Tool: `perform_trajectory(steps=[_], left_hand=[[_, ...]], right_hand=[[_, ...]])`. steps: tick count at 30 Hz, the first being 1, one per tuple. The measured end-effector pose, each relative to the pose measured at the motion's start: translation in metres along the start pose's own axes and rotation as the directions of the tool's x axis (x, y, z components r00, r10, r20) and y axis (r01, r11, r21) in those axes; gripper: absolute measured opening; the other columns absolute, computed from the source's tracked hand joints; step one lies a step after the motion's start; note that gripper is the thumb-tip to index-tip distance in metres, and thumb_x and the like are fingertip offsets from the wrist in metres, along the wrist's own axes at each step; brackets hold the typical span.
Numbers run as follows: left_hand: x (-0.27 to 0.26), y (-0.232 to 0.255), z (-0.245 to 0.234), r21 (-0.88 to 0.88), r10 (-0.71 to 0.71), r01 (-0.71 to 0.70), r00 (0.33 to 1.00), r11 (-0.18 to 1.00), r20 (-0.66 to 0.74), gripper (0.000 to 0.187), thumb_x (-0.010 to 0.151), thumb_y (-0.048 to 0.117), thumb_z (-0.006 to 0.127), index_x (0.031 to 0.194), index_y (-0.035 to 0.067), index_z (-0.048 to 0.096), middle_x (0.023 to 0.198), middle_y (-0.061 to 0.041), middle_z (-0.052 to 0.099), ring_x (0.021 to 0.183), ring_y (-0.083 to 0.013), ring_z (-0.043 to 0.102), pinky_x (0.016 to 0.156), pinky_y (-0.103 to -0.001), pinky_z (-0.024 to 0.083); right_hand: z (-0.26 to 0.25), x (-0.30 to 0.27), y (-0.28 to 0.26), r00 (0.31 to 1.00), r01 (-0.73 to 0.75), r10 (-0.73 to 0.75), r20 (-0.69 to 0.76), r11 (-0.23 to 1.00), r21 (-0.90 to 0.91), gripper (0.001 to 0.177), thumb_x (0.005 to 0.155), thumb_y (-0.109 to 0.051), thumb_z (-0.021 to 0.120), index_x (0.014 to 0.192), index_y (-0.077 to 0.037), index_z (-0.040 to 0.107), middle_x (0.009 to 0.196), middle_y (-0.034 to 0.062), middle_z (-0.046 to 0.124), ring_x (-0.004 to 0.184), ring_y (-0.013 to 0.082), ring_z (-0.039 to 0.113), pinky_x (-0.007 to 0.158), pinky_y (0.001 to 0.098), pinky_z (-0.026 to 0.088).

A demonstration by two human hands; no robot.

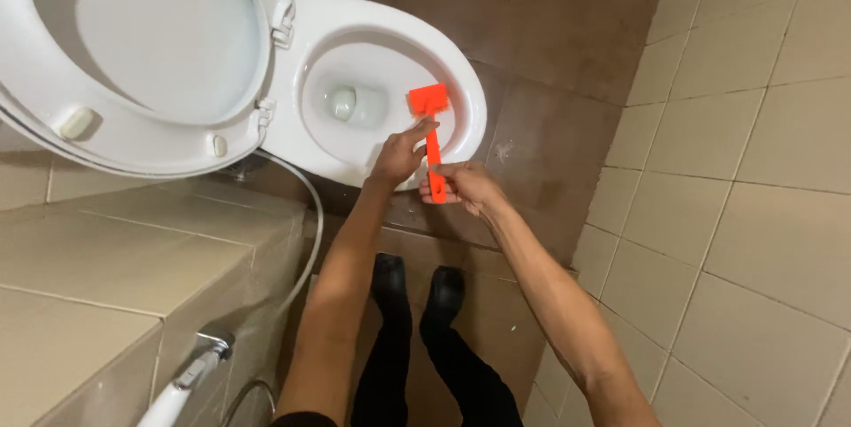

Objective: The person scrubs the inside of a toilet bowl with a brush and then cleans the brush bristles and handle by hand.

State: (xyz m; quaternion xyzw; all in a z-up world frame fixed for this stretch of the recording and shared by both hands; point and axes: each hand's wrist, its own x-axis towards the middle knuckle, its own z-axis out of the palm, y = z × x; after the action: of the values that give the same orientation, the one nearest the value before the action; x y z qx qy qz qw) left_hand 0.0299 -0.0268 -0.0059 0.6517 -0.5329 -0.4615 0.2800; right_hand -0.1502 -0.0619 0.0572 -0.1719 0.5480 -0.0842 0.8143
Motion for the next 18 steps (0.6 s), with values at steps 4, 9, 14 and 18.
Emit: perform_trajectory(steps=[4,9,14,18], left_hand=[[0.016,-0.016,-0.007,0.062,0.07,-0.07,0.998,0.996,-0.005,0.055,0.088,-0.002,0.066,0.139,0.016,0.062,0.15,-0.012,0.054,0.136,-0.0322,0.055,0.111,-0.042,0.048],[0.02,-0.024,-0.014,0.055,0.13,-0.129,0.992,0.99,-0.007,0.057,0.086,-0.003,0.066,0.14,0.014,0.06,0.15,-0.014,0.054,0.137,-0.0344,0.053,0.111,-0.042,0.048],[0.016,-0.019,-0.013,0.052,0.067,-0.067,0.998,0.996,-0.006,0.058,0.086,-0.004,0.066,0.14,0.015,0.06,0.15,-0.016,0.052,0.136,-0.0344,0.054,0.11,-0.042,0.048],[0.003,-0.013,-0.008,0.033,-0.004,0.004,1.0,0.999,0.006,0.057,0.085,-0.002,0.066,0.14,0.016,0.06,0.151,-0.015,0.052,0.132,-0.034,0.057,0.108,-0.041,0.05]], right_hand=[[0.007,0.015,-0.008,1.0,-0.005,0.005,0.005,1.0,0.009,0.035,0.096,-0.011,0.065,0.112,0.019,0.061,0.1,0.0311,0.072,0.087,0.0352,0.077,0.076,0.0452,0.069],[0.014,0.024,-0.009,0.998,-0.002,-0.003,-0.06,0.996,-0.091,0.035,0.096,-0.013,0.065,0.113,0.017,0.062,0.1,0.0309,0.073,0.088,0.0347,0.078,0.076,0.0431,0.07],[0.008,0.031,0.004,1.0,0.003,-0.004,-0.03,0.999,-0.039,0.033,0.097,-0.012,0.065,0.11,0.018,0.063,0.101,0.0295,0.072,0.086,0.0334,0.076,0.074,0.0438,0.07],[0.003,0.029,0.021,1.0,0.03,-0.03,-0.007,0.999,-0.015,0.031,0.097,-0.011,0.064,0.109,0.017,0.063,0.099,0.0295,0.07,0.084,0.0336,0.075,0.072,0.0458,0.069]])
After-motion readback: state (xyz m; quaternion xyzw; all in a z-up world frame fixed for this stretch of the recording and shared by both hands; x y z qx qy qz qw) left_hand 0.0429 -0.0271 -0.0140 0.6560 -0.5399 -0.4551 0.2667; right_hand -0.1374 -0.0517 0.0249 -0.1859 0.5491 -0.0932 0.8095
